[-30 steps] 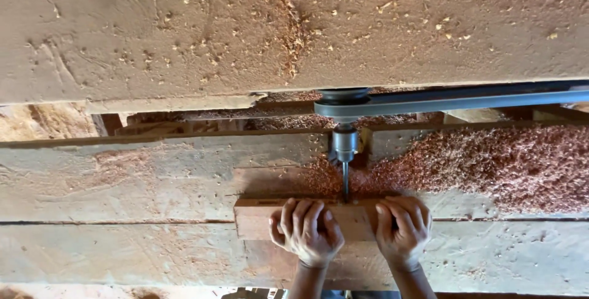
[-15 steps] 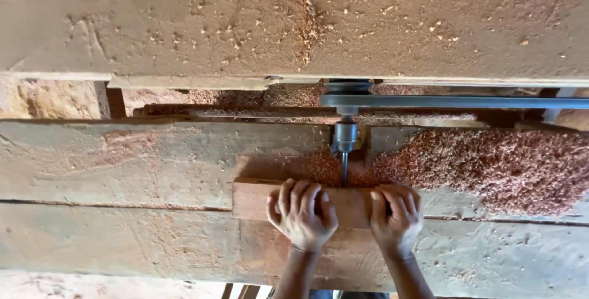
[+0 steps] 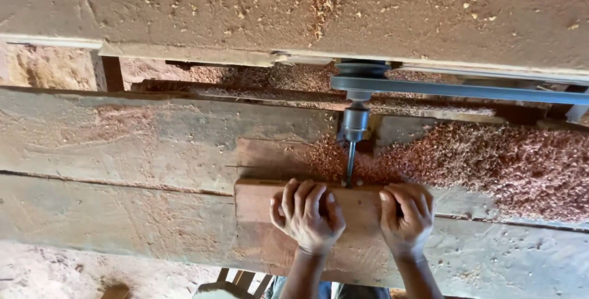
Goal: Using a power mortising machine to cut slots into rectangular wooden blocks.
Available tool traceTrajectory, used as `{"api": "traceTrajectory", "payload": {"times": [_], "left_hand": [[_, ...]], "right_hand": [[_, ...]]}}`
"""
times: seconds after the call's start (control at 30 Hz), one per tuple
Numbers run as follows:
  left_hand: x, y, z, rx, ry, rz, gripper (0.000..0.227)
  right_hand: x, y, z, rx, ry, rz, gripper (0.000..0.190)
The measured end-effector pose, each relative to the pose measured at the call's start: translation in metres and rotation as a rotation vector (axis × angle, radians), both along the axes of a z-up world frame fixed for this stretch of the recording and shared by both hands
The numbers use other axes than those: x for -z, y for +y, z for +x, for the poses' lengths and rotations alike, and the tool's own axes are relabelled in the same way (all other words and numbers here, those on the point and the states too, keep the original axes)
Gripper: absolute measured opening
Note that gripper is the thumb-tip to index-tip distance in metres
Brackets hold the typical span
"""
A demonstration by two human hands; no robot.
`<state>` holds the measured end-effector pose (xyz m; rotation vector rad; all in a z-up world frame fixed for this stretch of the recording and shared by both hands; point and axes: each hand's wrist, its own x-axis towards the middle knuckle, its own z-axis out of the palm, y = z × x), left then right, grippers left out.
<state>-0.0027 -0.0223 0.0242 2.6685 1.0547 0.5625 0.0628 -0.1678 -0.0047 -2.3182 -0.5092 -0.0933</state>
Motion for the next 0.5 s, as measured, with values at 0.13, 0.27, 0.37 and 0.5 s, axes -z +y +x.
{"api": "traceTrajectory", "payload": {"times": [0.13,0.27,0.37,0.5], "left_hand": [[0.016,0.003,0.001,0.037,-0.040,0.016,0.020],[0.006,0.004,0.005,0.052,-0.034,0.013,0.020],[0.005,0.006,0.005,0.062,-0.023,-0.008,0.019],[0.010,0.004,0.010,0.051,0.032,0.012,0.019]], "right_hand": [[0.016,-0.006,-0.002,0.000,-0.060,0.042,0.006],[-0.002,-0.001,0.000,0.021,0.014,-0.030,0.006],[-0.012,0.005,0.003,0.022,0.045,-0.064,0.004],[0.012,-0.007,0.008,-0.020,-0.026,-0.123,0.011]]}}
